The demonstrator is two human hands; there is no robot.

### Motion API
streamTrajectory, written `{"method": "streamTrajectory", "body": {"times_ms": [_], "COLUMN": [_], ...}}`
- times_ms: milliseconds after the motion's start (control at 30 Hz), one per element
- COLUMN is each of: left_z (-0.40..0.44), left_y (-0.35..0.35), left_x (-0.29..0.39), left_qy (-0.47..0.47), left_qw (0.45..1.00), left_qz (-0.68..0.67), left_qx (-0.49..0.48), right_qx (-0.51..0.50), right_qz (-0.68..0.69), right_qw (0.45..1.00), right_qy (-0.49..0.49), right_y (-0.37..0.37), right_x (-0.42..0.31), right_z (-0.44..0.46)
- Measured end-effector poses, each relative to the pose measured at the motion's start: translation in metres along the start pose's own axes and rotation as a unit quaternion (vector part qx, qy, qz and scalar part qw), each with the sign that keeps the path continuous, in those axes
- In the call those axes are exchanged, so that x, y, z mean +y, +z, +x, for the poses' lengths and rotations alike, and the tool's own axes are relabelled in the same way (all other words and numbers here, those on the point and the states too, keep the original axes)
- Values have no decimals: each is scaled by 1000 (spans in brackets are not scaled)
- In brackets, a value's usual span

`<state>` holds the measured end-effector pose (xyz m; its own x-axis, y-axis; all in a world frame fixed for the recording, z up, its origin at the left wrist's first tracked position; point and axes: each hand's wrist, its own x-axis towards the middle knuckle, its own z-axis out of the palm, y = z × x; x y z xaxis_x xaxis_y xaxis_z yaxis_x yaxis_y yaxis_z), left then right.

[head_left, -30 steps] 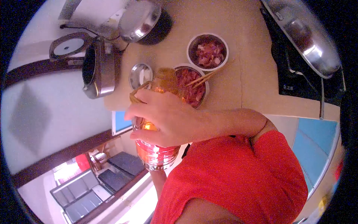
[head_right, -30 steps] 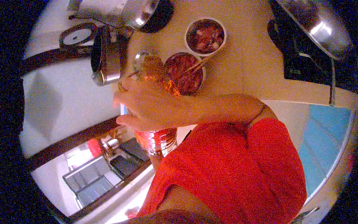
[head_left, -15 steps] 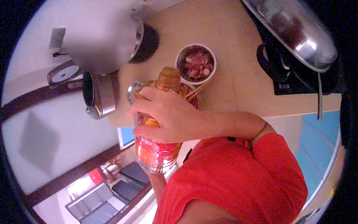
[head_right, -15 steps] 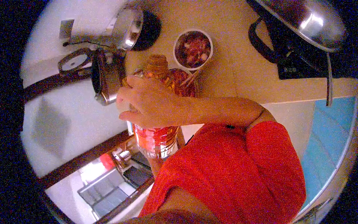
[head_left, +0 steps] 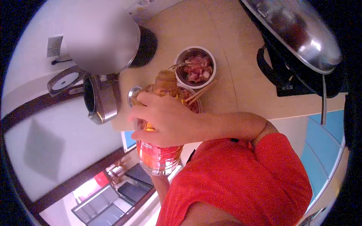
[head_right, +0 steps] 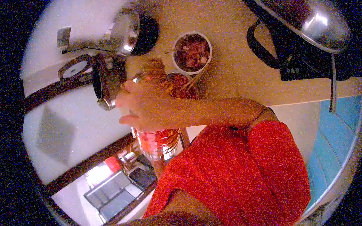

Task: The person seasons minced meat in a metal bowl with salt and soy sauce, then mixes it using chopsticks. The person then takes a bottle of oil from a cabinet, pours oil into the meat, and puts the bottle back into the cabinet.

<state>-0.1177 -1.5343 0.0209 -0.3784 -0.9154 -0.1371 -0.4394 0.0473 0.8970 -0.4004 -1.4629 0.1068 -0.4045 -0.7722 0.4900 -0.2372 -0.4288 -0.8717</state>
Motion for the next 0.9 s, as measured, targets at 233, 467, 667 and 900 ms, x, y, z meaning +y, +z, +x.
{"method": "streamTrajectory", "body": {"times_ms": [233,467,667,900], "left_z": [-9,-18,-12,-23], "left_y": [11,11,16,11], "left_x": [17,6,-9,-24], "left_qy": [-54,-97,-69,-70], "left_qw": [998,984,985,978], "left_qz": [-43,-147,-159,-196], "left_qx": [12,21,20,31], "right_qx": [-19,-24,-36,-64], "right_qz": [-29,-25,-39,-56], "right_qw": [999,999,998,996], "right_qy": [-10,-20,-25,-15], "right_y": [6,16,22,33], "right_x": [-9,-12,-14,-26], "right_z": [4,0,-2,-9]}}
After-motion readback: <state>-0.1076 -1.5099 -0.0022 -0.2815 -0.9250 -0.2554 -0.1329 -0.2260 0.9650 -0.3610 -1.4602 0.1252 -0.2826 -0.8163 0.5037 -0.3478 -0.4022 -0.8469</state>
